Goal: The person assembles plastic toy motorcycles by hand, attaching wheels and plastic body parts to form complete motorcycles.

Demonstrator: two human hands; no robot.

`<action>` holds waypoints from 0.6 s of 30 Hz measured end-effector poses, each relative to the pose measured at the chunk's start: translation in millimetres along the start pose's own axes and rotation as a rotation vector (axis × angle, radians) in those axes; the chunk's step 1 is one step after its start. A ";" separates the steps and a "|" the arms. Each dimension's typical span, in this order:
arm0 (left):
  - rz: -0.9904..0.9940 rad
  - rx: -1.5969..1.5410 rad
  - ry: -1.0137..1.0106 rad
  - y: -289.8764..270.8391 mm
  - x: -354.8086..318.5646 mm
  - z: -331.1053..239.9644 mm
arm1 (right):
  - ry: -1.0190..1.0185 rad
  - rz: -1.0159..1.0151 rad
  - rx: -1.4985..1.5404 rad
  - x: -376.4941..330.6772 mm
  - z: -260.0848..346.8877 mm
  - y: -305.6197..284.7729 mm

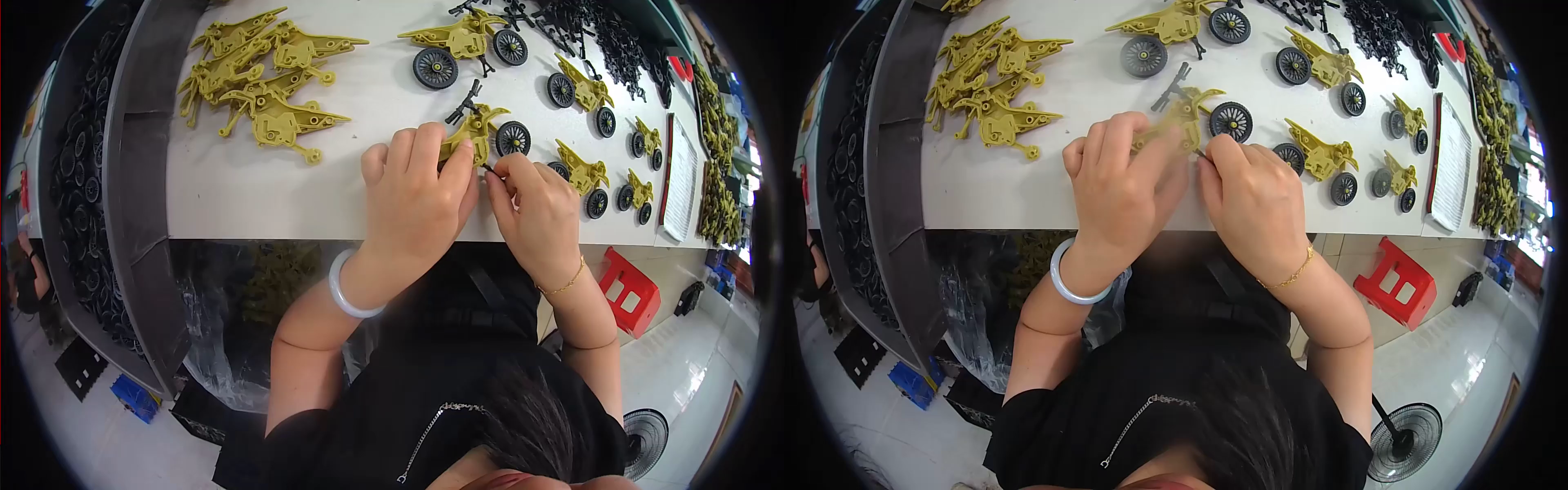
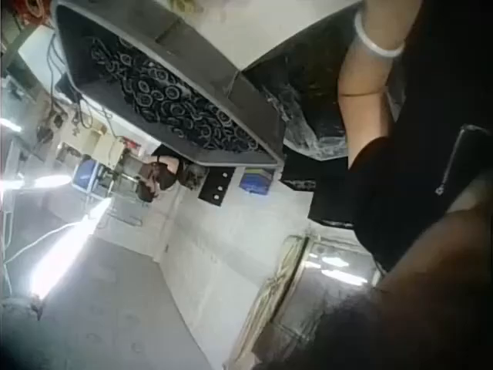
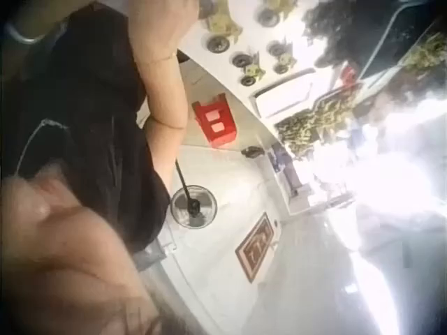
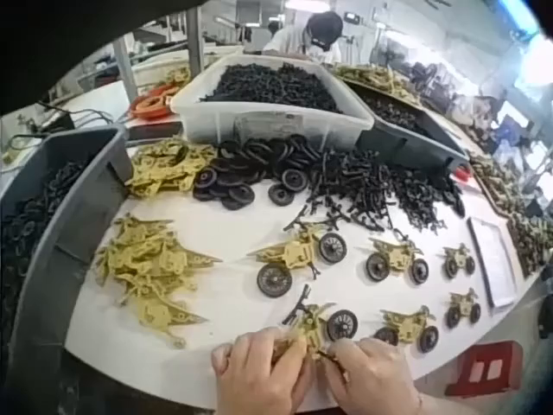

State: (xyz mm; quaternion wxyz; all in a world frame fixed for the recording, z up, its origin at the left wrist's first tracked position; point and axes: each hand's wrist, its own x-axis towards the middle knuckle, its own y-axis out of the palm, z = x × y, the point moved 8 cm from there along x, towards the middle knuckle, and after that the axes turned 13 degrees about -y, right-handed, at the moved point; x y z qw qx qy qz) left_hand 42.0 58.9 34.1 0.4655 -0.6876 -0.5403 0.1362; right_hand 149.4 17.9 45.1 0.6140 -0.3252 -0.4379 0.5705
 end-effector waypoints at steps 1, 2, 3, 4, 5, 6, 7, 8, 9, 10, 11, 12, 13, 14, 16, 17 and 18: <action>-0.008 -0.005 0.001 -0.8 0.0 -0.6 | -0.034 0.000 -0.035 2.5 3.7 -2.1; -0.016 -0.009 0.002 -1.7 0.1 -1.1 | -0.068 -0.001 -0.069 4.6 7.0 -3.6; -0.014 -0.008 0.002 -0.9 0.1 0.1 | -0.066 -0.001 -0.067 6.1 7.2 -2.3; -0.020 -0.008 0.010 -0.9 0.1 0.7 | -0.096 0.005 -0.094 7.8 9.8 -0.7; -0.026 -0.008 0.018 -1.1 0.1 1.4 | -0.127 0.011 -0.121 9.1 12.6 0.6; -0.023 -0.007 0.014 -0.5 -0.5 2.2 | -0.127 0.015 -0.117 9.1 12.4 1.3; -0.024 -0.007 0.015 -0.7 -0.8 2.4 | -0.143 0.045 -0.135 9.0 13.2 3.7; -0.025 -0.008 0.017 -0.9 -1.4 2.5 | -0.159 0.074 -0.154 8.4 14.0 6.8; -0.022 -0.010 0.018 -0.7 -1.0 1.9 | -0.155 0.076 -0.154 7.8 13.5 7.7; -0.009 -0.005 0.017 0.3 -0.8 1.2 | -0.151 0.087 -0.163 6.8 13.0 9.7; 0.005 0.000 0.016 1.5 -0.4 0.6 | -0.147 0.098 -0.172 6.0 12.4 11.2; 0.009 0.002 0.017 1.6 -0.2 1.0 | -0.144 0.099 -0.168 6.8 11.9 12.1; -0.004 0.006 0.024 0.7 0.2 0.9 | -0.105 0.132 -0.144 8.5 7.7 14.8; -0.017 0.011 0.033 0.0 0.3 0.9 | -0.065 0.165 -0.119 10.2 3.5 17.1; -0.016 0.007 0.030 1.3 0.1 1.5 | -0.046 0.230 -0.089 14.5 -1.4 18.0; -0.022 0.002 0.027 1.5 0.1 1.6 | -0.032 0.294 -0.062 14.8 -3.7 20.7; -0.024 0.001 0.017 2.1 0.3 0.3 | -0.014 0.339 -0.102 14.9 -3.7 21.8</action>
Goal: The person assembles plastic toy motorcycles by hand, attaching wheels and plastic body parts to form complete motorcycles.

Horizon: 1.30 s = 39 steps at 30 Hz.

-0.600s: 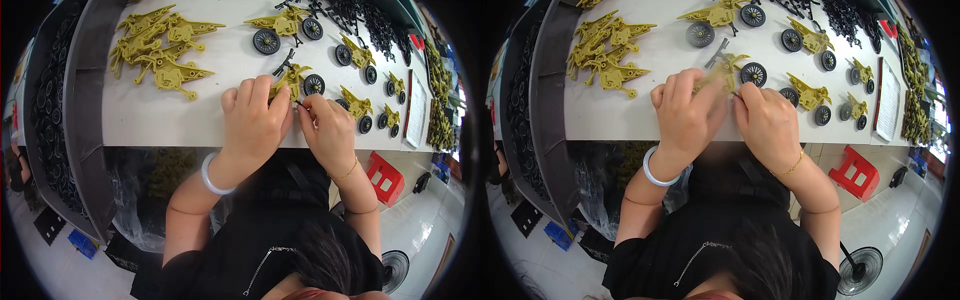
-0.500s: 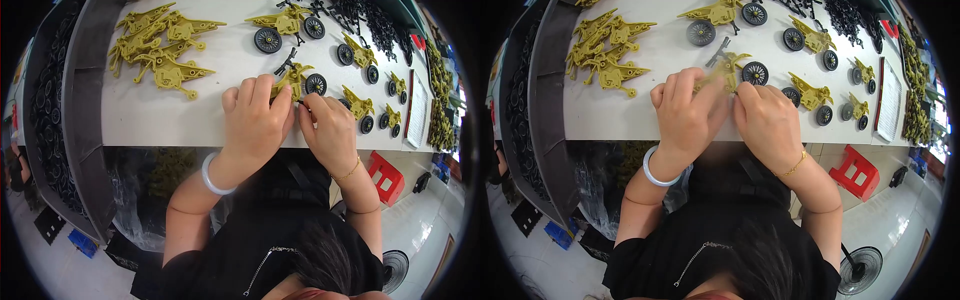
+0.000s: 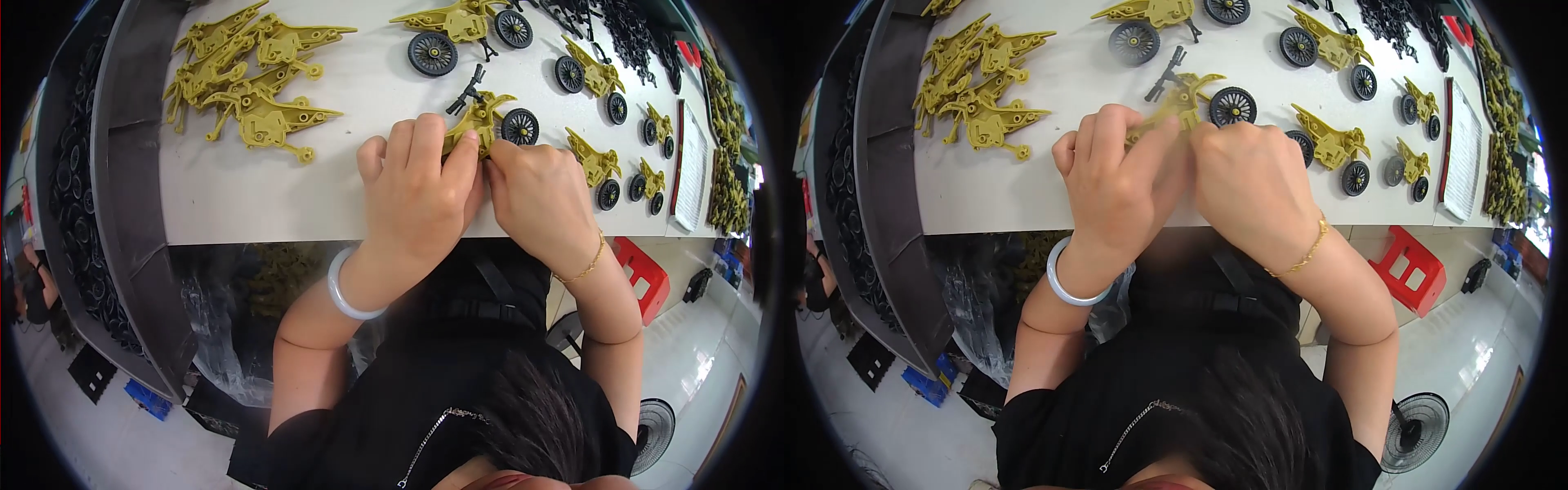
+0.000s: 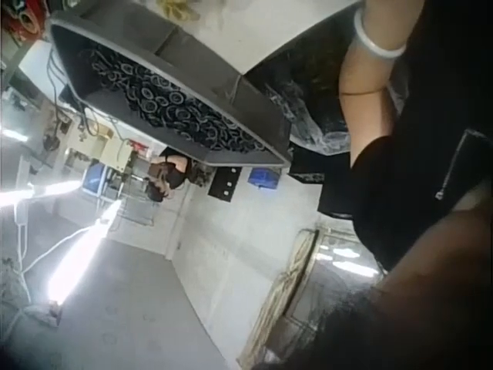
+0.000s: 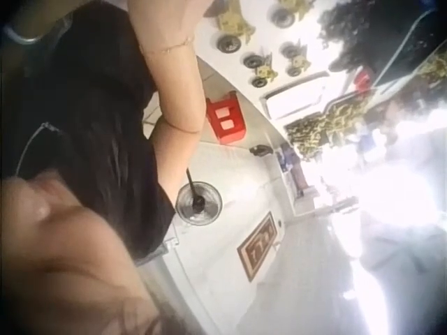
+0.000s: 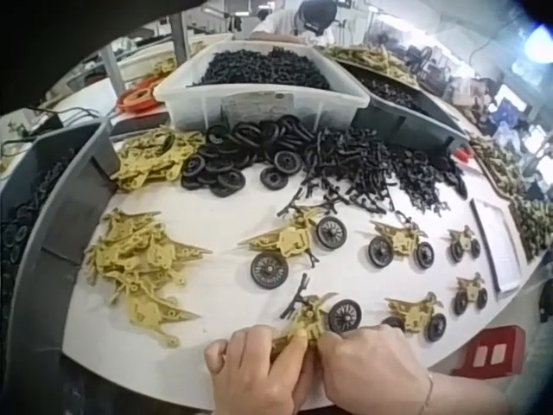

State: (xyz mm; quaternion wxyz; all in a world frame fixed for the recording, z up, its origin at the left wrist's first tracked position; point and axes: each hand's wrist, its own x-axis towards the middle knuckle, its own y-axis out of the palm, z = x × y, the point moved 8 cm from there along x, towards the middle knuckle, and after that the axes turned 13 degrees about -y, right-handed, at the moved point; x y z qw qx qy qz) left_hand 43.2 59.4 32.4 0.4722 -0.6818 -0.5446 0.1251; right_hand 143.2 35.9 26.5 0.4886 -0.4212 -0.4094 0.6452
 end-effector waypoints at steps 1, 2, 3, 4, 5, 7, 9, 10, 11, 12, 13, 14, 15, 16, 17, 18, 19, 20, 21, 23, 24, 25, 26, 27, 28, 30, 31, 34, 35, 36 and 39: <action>0.005 -0.003 0.011 -0.7 1.0 -2.5 | 0.011 -0.006 0.002 0.7 0.5 -3.1; 0.024 0.004 0.016 -1.7 2.6 -3.9 | -0.001 0.011 -0.002 1.8 2.6 -5.0; 0.045 0.001 0.029 -2.4 4.7 -7.2 | -0.002 0.026 -0.011 1.0 3.9 -7.8; 0.049 -0.012 0.053 -4.5 4.7 -10.5 | 0.025 0.007 -0.021 0.4 5.2 -8.9; 0.059 0.007 0.026 -5.5 3.5 -7.9 | -0.003 -0.015 -0.020 -0.7 9.3 -8.8; 0.056 0.007 0.027 -5.4 3.5 -8.9 | 0.043 -0.052 0.033 -2.2 7.2 -4.2; 0.040 0.048 -0.007 -4.6 2.8 -5.2 | 0.050 -0.100 0.062 -11.3 1.0 7.2; 0.025 0.045 0.016 -6.2 2.7 -7.3 | 0.030 -0.129 0.102 -12.6 -0.2 5.2; 0.040 0.074 0.013 -5.3 2.7 -7.7 | 0.032 -0.153 0.090 -17.4 -1.5 -5.0; 0.056 0.104 0.006 -5.7 2.7 -7.8 | 0.010 -0.159 0.143 -25.6 -0.6 -12.0; 0.040 0.104 0.020 -9.8 3.9 -10.0 | -0.016 -0.162 0.196 -31.7 -3.0 -19.7; 0.066 0.147 0.001 -10.3 6.3 -9.1 | 0.002 -0.204 0.232 -37.0 -14.3 -32.3; 0.092 0.197 -0.024 -12.9 7.8 -8.6 | -0.013 -0.322 0.194 -40.7 -28.2 -51.6; 0.106 0.196 -0.047 -15.2 9.2 -9.0 | 0.053 -0.309 0.137 -40.6 -57.1 -59.1; 0.094 0.200 -0.045 -21.5 12.0 -10.7 | 0.150 -0.345 0.111 -39.4 -88.0 -74.7; 0.093 0.201 -0.048 -23.7 15.9 -12.8 | 0.132 -0.519 0.071 -39.8 -119.8 -94.1; 0.092 0.209 -0.059 -25.7 19.9 -15.9 | 0.153 -0.531 -0.015 -33.1 -146.0 -110.5; 0.042 0.187 -0.042 -30.0 25.8 -25.4 | 0.192 -0.520 -0.008 -26.7 -171.9 -121.2; 0.031 0.190 -0.052 -29.8 32.4 -34.6 | 0.224 -0.474 0.039 -16.1 -192.9 -124.6; 0.168 -0.027 -0.017 -13.3 46.3 -65.8 | 0.261 -0.308 0.043 4.2 -217.3 -119.3; 0.146 0.004 0.065 -5.1 53.8 -88.3 | 0.210 -0.229 0.020 16.2 -219.6 -114.1; 0.144 -0.016 0.141 10.6 59.2 -104.8 | 0.160 -0.152 -0.006 26.5 -219.6 -106.9; 0.138 -0.031 0.216 26.7 65.0 -118.8 | 0.167 -0.068 -0.022 34.5 -221.6 -98.4; 0.130 -0.002 0.242 43.6 71.7 -129.4 | 0.133 -0.054 0.001 38.6 -227.1 -91.4; 0.125 0.032 0.269 58.6 77.7 -137.8 | 0.121 -0.009 0.047 41.1 -229.1 -90.7; 0.127 0.066 0.252 85.6 93.9 -143.4 | 0.097 0.049 0.092 43.2 -232.5 -90.7; 0.136 0.099 0.255 94.3 96.5 -144.2 | 0.086 0.064 0.150 42.4 -234.9 -89.2; 0.252 0.172 0.236 111.6 94.1 -134.4 | 0.050 0.045 0.336 31.7 -236.9 -88.1; 0.257 0.172 0.228 112.2 92.1 -132.5 | 0.027 0.002 0.464 27.1 -235.6 -89.0; 0.201 0.127 0.230 105.2 88.7 -133.5 | 0.001 0.058 0.569 22.4 -232.9 -82.7; 0.183 0.064 0.203 102.0 83.5 -132.4 | -0.071 0.088 0.806 17.2 -224.8 -73.2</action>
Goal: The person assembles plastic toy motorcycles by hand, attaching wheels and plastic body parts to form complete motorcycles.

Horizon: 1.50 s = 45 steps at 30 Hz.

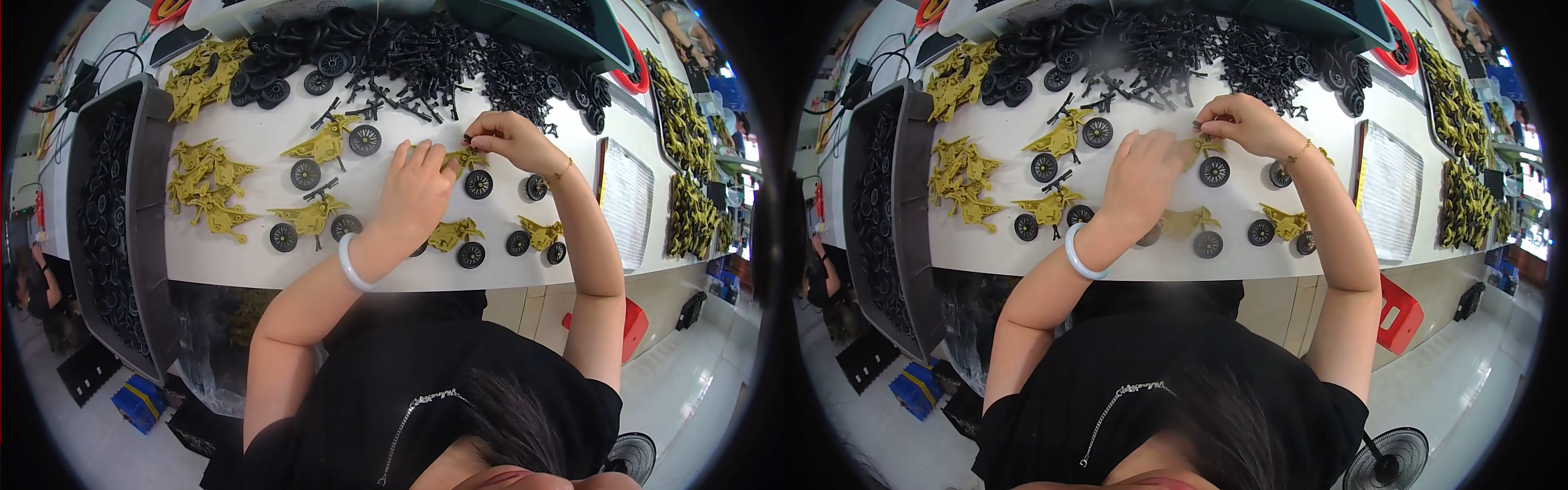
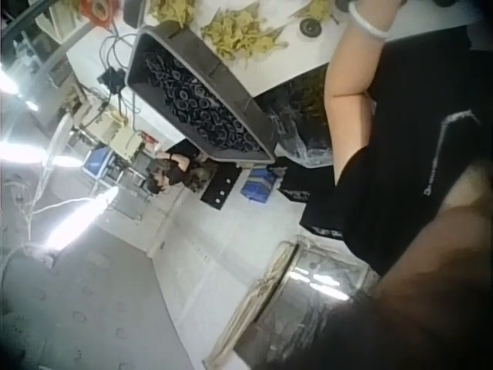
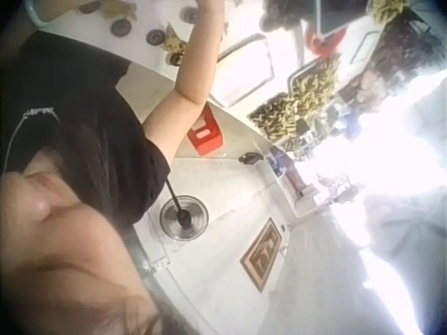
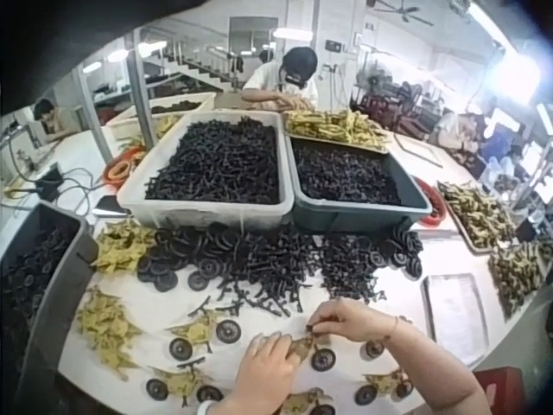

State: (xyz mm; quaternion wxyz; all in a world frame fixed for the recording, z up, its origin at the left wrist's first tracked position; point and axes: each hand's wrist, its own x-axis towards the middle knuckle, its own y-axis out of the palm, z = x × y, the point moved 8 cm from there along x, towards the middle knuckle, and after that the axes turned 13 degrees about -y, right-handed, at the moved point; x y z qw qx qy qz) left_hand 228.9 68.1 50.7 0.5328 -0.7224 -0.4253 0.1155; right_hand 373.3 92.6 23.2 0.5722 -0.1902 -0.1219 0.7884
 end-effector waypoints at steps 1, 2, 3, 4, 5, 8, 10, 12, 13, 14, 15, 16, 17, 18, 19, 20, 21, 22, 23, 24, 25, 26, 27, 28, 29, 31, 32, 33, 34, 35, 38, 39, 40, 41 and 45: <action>0.029 -0.025 -0.018 2.1 -0.5 1.3 | -0.027 0.008 -0.045 1.4 -2.5 1.2; 0.036 -0.027 -0.021 1.5 -0.7 1.9 | -0.023 0.010 -0.040 3.1 -6.0 3.2; 0.036 -0.032 -0.018 -0.7 0.1 2.3 | -0.035 0.004 -0.089 6.5 -7.6 3.6; 0.035 -0.038 -0.015 -2.1 0.5 2.7 | -0.047 -0.003 -0.138 9.5 -9.0 3.1; 0.040 -0.039 -0.017 -1.7 0.7 3.7 | -0.053 0.012 -0.135 11.9 -11.2 3.8; 0.065 -0.065 -0.009 -1.6 1.6 4.9 | -0.186 0.041 -0.222 15.4 0.6 6.6; 0.117 -0.106 -0.032 -1.1 3.2 5.4 | -0.236 0.029 -0.278 11.6 9.9 8.3; 0.077 -0.123 -0.022 -4.2 4.6 2.5 | -0.281 0.011 -0.340 8.2 14.2 9.0; 0.033 -0.139 -0.013 -7.2 5.4 0.1 | -0.327 -0.012 -0.352 6.7 16.2 9.1; 0.035 -0.148 -0.003 -6.8 4.8 -0.6 | -0.373 -0.037 -0.367 5.0 18.5 9.0; 0.031 -0.156 -0.003 -7.4 4.4 1.5 | -0.359 -0.025 -0.376 5.8 16.9 9.8; 0.027 -0.165 -0.001 -7.6 3.8 2.8 | -0.349 -0.034 -0.385 4.6 14.6 11.0; 0.027 -0.176 0.012 -6.4 2.4 1.7 | -0.338 -0.068 -0.356 2.3 11.3 10.9; 0.039 -0.144 0.000 -4.0 0.9 3.7 | -0.333 -0.098 -0.326 0.7 10.4 8.3; 0.051 -0.112 -0.013 -1.8 -0.1 5.7 | -0.329 -0.104 -0.334 -3.1 11.9 3.1; 0.049 -0.118 -0.007 -1.8 -0.9 6.6 | -0.262 -0.252 -0.334 -10.8 10.8 -16.0; 0.034 -0.093 -0.015 -2.3 -2.3 8.6 | -0.195 -0.395 -0.333 -22.0 9.2 -35.0; 0.021 -0.068 -0.026 -2.0 -3.4 9.9 | -0.125 -0.537 -0.330 -35.5 4.4 -52.4; 0.021 -0.075 -0.027 -1.1 -3.8 9.7 | 0.026 -0.614 -0.456 -51.6 -11.0 -74.9; 0.021 -0.071 -0.037 -0.9 -2.6 9.0 | 0.186 -0.694 -0.577 -73.1 -27.6 -99.6; 0.020 -0.067 -0.050 -0.6 -1.3 9.7 | 0.303 -0.656 -0.689 -84.9 -39.2 -110.3; 0.027 -0.072 -0.048 -0.6 -0.6 9.5 | 0.421 -0.612 -0.798 -94.4 -49.4 -116.8; 0.024 -0.071 -0.061 -1.4 -1.1 9.9 | 0.432 -0.579 -0.762 -98.0 -56.3 -114.7; 0.021 -0.070 -0.076 -2.1 -1.3 10.6 | 0.442 -0.572 -0.761 -100.5 -63.1 -115.9; 0.030 -0.076 -0.080 -2.2 -0.5 10.8 | 0.403 -0.566 -0.672 -99.6 -71.6 -116.2; 0.033 -0.058 -0.094 -3.6 -0.1 14.9 | 0.350 -0.563 -0.494 -96.7 -76.8 -112.1; 0.041 -0.057 -0.105 -2.3 -1.5 16.4 | 0.408 -0.590 -0.502 -103.3 -77.1 -112.8; 0.034 -0.063 -0.098 -2.7 -1.3 16.1 | 0.378 -0.628 -0.519 -105.8 -72.2 -110.6; 0.023 -0.070 -0.095 -2.5 -0.4 16.8 | 0.345 -0.664 -0.539 -104.0 -59.0 -106.4; 0.023 -0.065 -0.107 -1.2 0.3 18.8 | 0.277 -0.683 -0.447 -102.3 -44.7 -92.2; 0.038 -0.083 -0.113 0.9 -2.2 19.8 | 0.100 -0.594 -0.211 -81.5 1.2 -25.9; 0.015 -0.092 -0.098 -1.8 -2.6 19.4 | 0.105 -0.537 -0.188 -72.9 16.9 1.4; -0.010 -0.100 -0.083 -4.3 -3.3 19.1 | 0.045 -0.516 -0.201 -65.4 29.4 22.9; -0.008 -0.100 -0.089 -4.0 -3.3 19.7 | 0.030 -0.503 -0.238 -61.2 34.1 37.8; -0.021 -0.101 -0.090 -3.1 -2.9 18.0 | -0.117 -0.507 -0.621 -53.6 39.2 61.7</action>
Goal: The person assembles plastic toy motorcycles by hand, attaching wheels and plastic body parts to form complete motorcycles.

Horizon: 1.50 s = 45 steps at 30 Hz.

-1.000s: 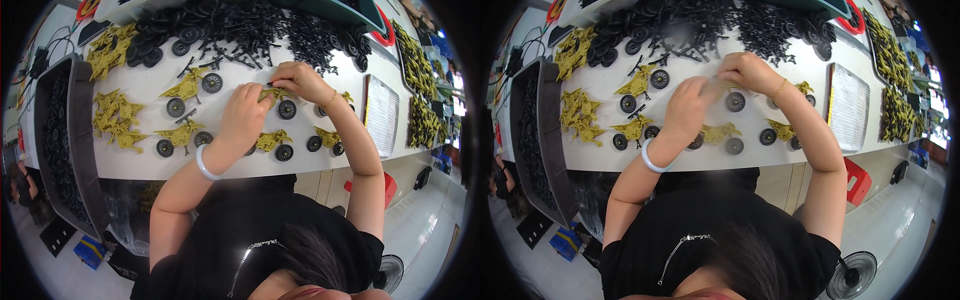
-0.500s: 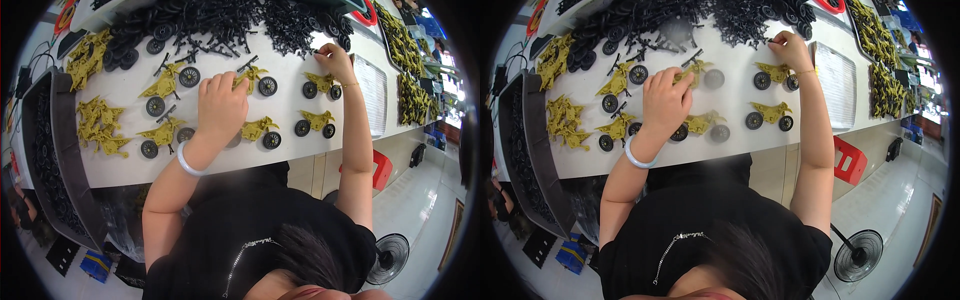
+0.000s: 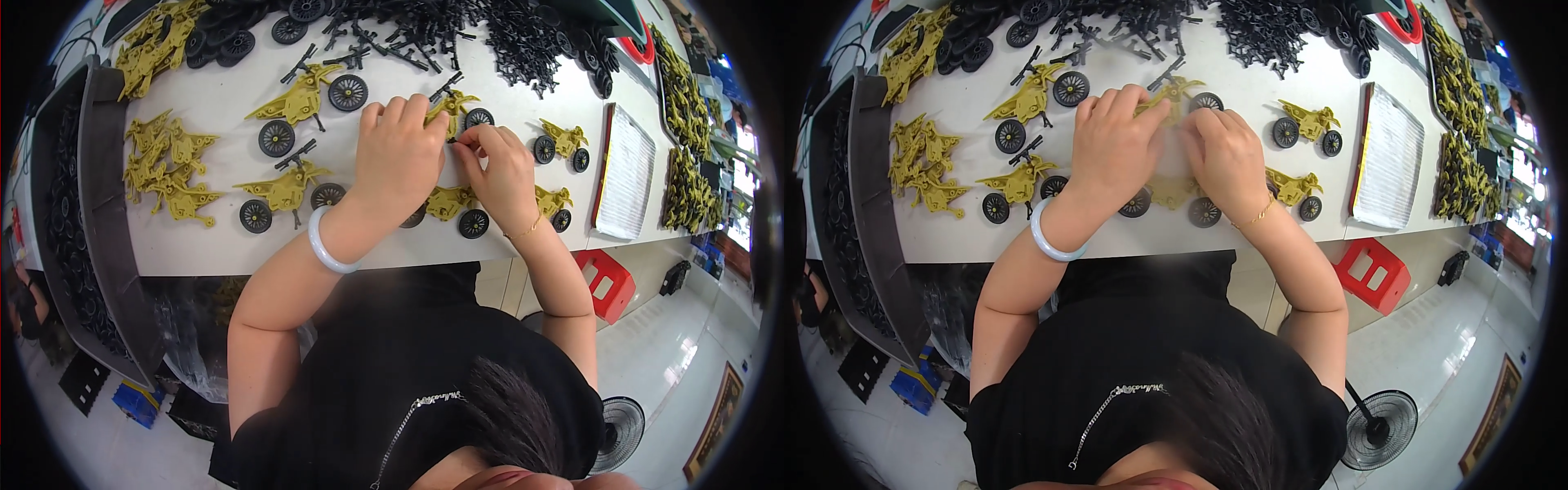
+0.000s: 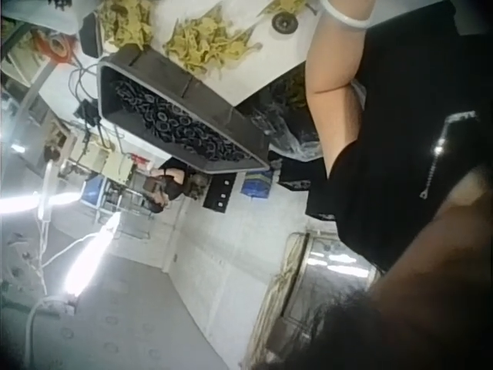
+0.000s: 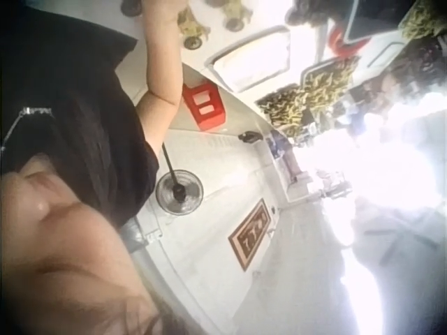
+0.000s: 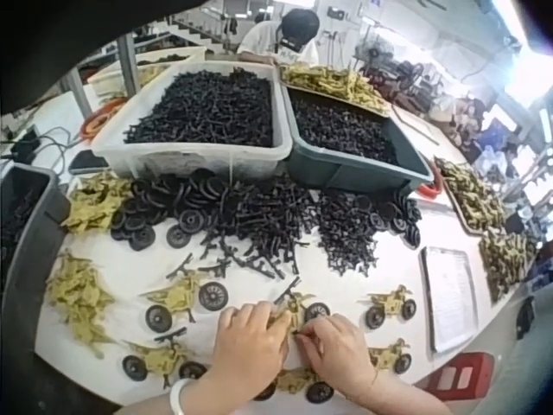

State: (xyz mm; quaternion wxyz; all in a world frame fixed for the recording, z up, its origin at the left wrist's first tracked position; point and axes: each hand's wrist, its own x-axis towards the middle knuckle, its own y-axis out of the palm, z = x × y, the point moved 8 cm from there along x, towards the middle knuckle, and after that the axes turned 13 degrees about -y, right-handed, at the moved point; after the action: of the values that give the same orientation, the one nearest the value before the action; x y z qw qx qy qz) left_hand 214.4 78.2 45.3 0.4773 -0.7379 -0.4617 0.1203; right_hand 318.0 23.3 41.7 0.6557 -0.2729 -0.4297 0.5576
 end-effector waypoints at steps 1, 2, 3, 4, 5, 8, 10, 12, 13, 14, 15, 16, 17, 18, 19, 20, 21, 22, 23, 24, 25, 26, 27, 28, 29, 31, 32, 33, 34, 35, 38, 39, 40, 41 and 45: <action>-0.008 0.003 0.002 0.6 0.0 -0.5 | -0.038 -0.010 -0.072 -0.7 4.8 -0.2; -0.009 0.005 -0.006 2.2 0.1 -0.1 | -0.076 -0.020 -0.144 -1.4 9.6 -0.8; 0.011 0.035 -0.028 5.2 0.1 1.5 | -0.080 -0.015 -0.138 -2.0 12.1 -0.5; 0.032 0.064 -0.050 7.6 -0.3 3.8 | -0.023 0.097 -0.193 -3.4 8.9 5.5; 0.033 0.067 -0.056 7.6 -1.0 5.2 | 0.034 0.209 -0.248 -5.2 4.8 10.9; 0.018 0.081 -0.046 7.4 -1.1 4.8 | 0.084 0.356 -0.135 -7.5 1.5 17.5; 0.013 0.082 -0.046 6.9 -1.5 5.5 | 0.128 0.346 -0.164 -4.6 6.2 11.6; 0.002 0.087 -0.044 8.4 -1.5 5.3 | 0.173 0.334 -0.195 -4.7 4.2 8.8; -0.009 0.091 -0.038 8.1 -1.5 4.7 | 0.197 0.351 -0.162 -6.1 0.8 10.3; -0.009 0.090 -0.039 7.7 -1.6 4.9 | 0.221 0.367 -0.128 -7.2 -1.9 12.1; -0.009 0.090 -0.038 7.6 -1.2 4.6 | 0.223 0.368 -0.128 -6.3 -2.8 12.3; -0.008 0.089 -0.037 7.6 -1.0 4.3 | 0.196 0.352 -0.110 -3.9 -1.3 12.0; -0.008 0.088 -0.036 7.8 -1.0 4.3 | 0.169 0.336 -0.091 -2.2 0.5 11.4; -0.011 0.088 -0.038 7.6 -1.1 4.9 | 0.168 0.337 -0.091 -2.2 0.5 11.7; -0.014 0.089 -0.040 7.4 -1.3 5.4 | 0.149 0.326 -0.078 -1.3 2.0 11.6; -0.014 0.089 -0.041 7.2 -1.1 5.3 | 0.129 0.315 -0.064 -0.5 3.5 11.5; -0.003 0.095 -0.041 7.5 -0.8 4.8 | 0.128 0.316 -0.064 -0.8 3.7 11.6; 0.008 0.101 -0.040 8.0 -0.6 4.5 | 0.138 0.313 -0.039 -1.7 3.4 11.6; 0.008 0.101 -0.042 7.8 -0.5 4.4 | 0.147 0.311 -0.015 -2.3 2.8 11.7; -0.003 0.091 -0.029 6.6 -0.7 3.0 | 0.147 0.312 -0.015 -2.7 2.2 12.1; -0.014 0.081 -0.015 5.4 -1.0 1.9 | 0.139 0.286 -0.004 -2.4 1.9 11.2; -0.014 0.081 -0.017 5.3 -1.1 2.2 | 0.131 0.260 0.007 -1.6 2.0 10.1; -0.012 0.074 -0.018 5.6 -1.1 2.5 | 0.131 0.261 0.006 -1.0 1.7 10.1; -0.011 0.067 -0.019 5.8 -1.0 2.8 | 0.127 0.239 0.002 0.4 2.0 8.0; -0.011 0.066 -0.020 5.8 -1.1 2.9 | 0.122 0.218 -0.002 1.6 2.2 6.3; 0.015 0.089 -0.043 7.9 -0.7 4.9 | 0.108 0.177 -0.014 3.7 1.7 5.2; 0.014 0.088 -0.045 7.2 -0.6 4.6 | 0.096 0.136 -0.026 5.1 2.5 2.7; 0.034 0.086 -0.049 7.7 -0.8 4.7 | 0.093 0.137 -0.025 5.7 3.5 3.6; 0.053 0.085 -0.054 8.5 -1.1 4.9 | 0.104 0.133 -0.027 5.9 4.1 3.5; 0.052 0.085 -0.056 8.2 -1.3 5.0 | 0.114 0.128 -0.029 6.2 4.3 3.2; 0.053 0.091 -0.050 7.5 -2.6 4.1 | 0.143 0.153 -0.027 6.3 3.9 5.7; 0.065 0.094 -0.054 7.9 -2.7 4.0 | 0.143 0.154 -0.029 6.9 3.8 5.9; 0.078 0.098 -0.056 8.7 -2.8 4.0 | 0.140 0.179 -0.051 7.4 3.4 7.7; 0.078 0.097 -0.057 8.9 -3.0 3.9 | 0.138 0.204 -0.074 7.8 3.4 9.3; 0.085 0.106 -0.068 11.1 -2.1 3.9 | 0.102 0.254 -0.147 11.8 9.3 10.6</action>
State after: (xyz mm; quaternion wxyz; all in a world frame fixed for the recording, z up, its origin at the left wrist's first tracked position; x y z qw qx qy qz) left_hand 217.2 77.6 33.6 0.4941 -0.7262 -0.4389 0.1896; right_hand 304.7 36.0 40.4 0.5792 -0.4004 -0.3973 0.5886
